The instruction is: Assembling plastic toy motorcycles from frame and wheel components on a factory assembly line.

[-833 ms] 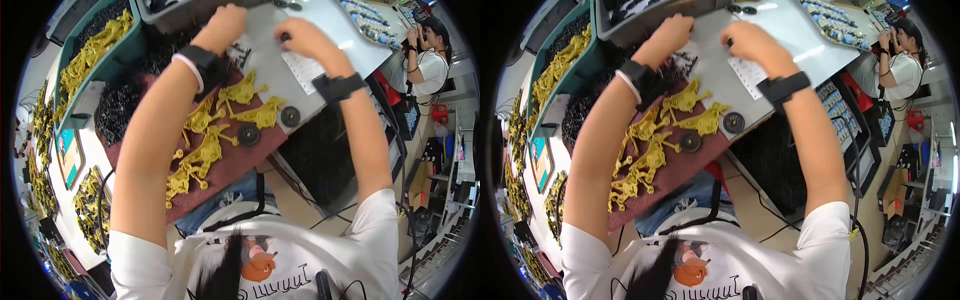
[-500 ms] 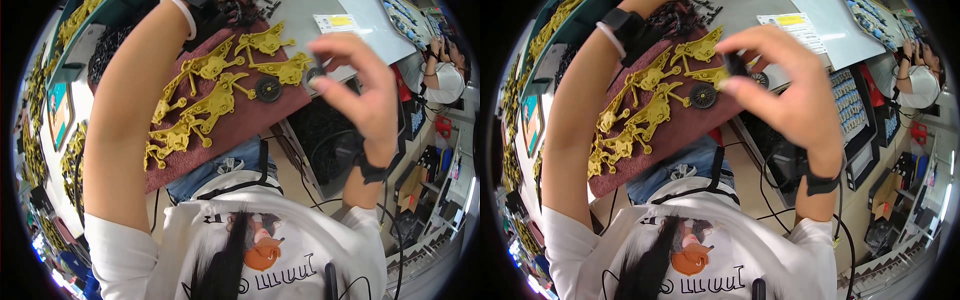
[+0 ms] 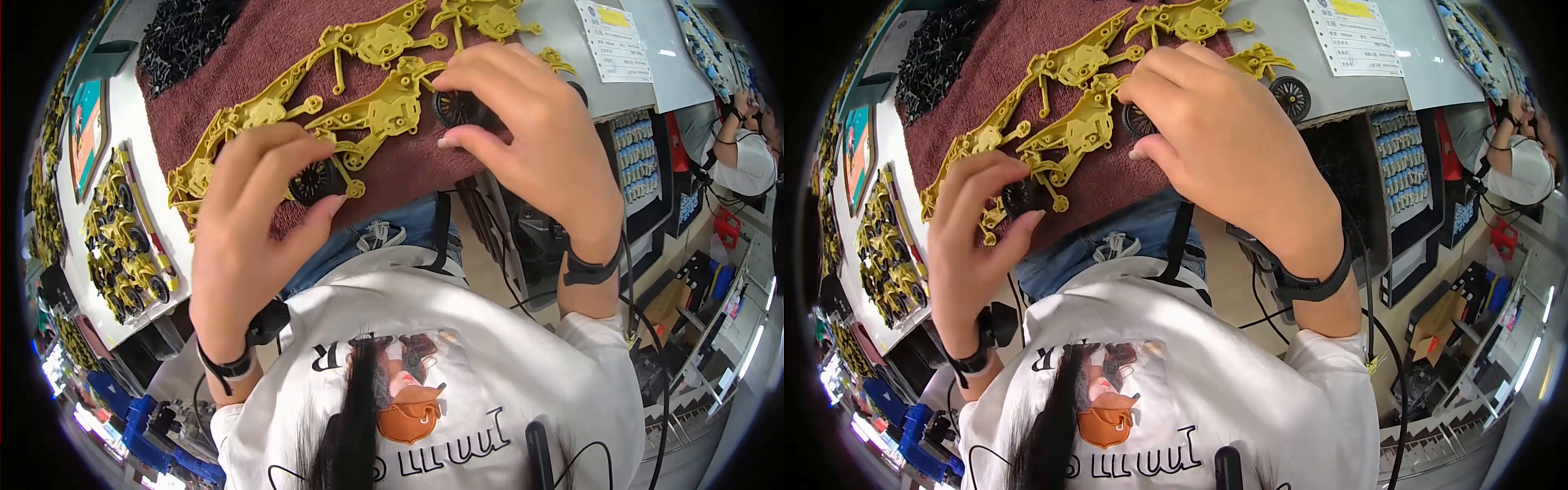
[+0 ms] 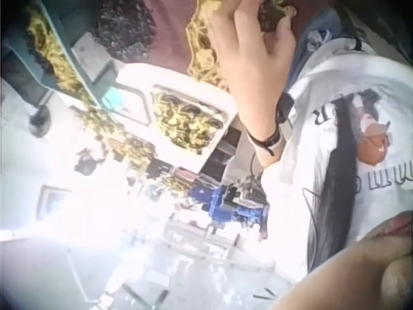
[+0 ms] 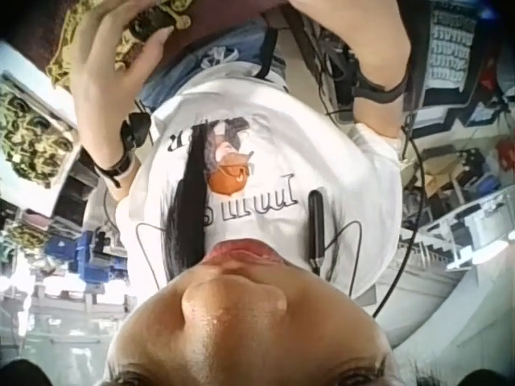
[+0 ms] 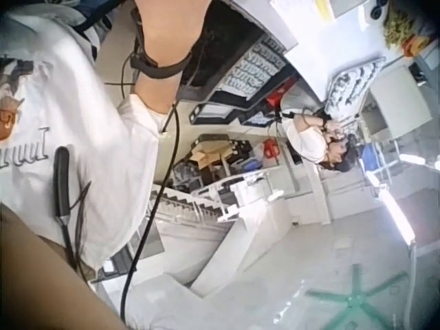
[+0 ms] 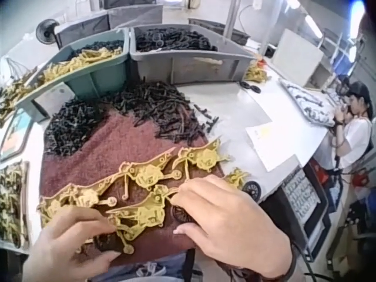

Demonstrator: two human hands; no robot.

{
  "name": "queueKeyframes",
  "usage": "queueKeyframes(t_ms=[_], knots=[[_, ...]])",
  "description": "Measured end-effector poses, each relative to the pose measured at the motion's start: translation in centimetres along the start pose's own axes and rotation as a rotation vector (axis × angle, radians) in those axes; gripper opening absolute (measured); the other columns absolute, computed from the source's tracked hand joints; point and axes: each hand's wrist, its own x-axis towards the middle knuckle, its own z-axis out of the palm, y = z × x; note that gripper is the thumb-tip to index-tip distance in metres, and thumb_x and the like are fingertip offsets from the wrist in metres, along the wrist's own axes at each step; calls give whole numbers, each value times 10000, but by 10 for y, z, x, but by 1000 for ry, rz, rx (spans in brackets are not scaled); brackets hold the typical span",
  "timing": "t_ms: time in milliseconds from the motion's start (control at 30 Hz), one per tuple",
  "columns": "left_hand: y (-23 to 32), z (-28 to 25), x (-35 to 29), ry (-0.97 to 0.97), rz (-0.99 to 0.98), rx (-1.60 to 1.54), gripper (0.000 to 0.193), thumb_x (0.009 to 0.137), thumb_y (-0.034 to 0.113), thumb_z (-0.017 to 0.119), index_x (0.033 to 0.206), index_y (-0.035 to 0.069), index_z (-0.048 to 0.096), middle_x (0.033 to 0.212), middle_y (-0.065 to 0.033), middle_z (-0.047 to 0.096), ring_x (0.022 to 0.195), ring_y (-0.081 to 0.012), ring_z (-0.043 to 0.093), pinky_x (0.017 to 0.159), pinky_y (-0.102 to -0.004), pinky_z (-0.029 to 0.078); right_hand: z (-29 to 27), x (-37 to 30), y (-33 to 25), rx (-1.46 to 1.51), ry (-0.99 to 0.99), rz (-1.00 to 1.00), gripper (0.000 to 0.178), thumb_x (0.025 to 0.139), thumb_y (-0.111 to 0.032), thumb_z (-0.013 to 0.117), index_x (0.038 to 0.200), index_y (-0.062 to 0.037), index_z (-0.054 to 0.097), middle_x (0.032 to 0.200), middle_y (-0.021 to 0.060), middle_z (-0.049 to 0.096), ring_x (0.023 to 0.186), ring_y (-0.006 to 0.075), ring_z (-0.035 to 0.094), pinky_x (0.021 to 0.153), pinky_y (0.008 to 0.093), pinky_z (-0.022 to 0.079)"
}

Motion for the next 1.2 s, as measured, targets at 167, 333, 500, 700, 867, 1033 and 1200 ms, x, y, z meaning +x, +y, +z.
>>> queueKeyframes(t_ms=[167,333,500,700,867,1033,1200], knots=[[-7,12,-10,15,-34,128,365,667,24,727,1017,41,625,1039,-96,576,945,-298,553,797,-390,463,5,-2,-2,8,7,50,341,657,-114,758,957,-33,617,972,96,602,929,298,574,788,364,462],[-9,13,-11,98,-51,201,345,690,41,724,1022,36,630,1039,-100,579,943,-293,554,795,-381,464,5,-4,-5,-58,27,48,362,631,-121,770,950,-39,620,966,89,599,931,301,555,794,377,450],[-8,12,-12,92,-62,207,343,692,41,726,1021,40,631,1042,-101,585,932,-297,562,798,-381,462,-3,-8,-6,-119,-25,77,360,615,-120,771,931,-37,621,948,85,596,903,300,534,776,379,439],[5,21,-8,241,38,-13,383,671,-14,747,1029,-19,614,1056,-140,615,966,-263,607,852,-336,481,-7,-14,-8,-162,-33,89,340,631,-105,760,934,-28,626,953,85,598,901,298,528,763,364,434],[10,41,0,162,66,-44,395,655,10,769,1019,-3,617,1026,-132,612,945,-274,603,827,-345,484,-3,-14,-6,-146,-28,97,340,634,-103,755,939,-24,626,959,90,599,906,298,530,761,363,437],[3,46,4,141,158,51,389,654,63,744,1011,25,596,1031,-95,565,892,-294,559,758,-385,469,-8,-14,-8,-158,0,102,341,635,-104,753,943,-27,626,959,92,597,911,300,531,764,363,437],[11,40,10,94,102,172,414,659,99,745,1043,50,599,1065,-78,560,948,-291,530,808,-377,420,-16,-5,-7,-142,-19,96,376,625,-150,773,950,-36,622,962,93,583,910,305,525,756,373,440]])
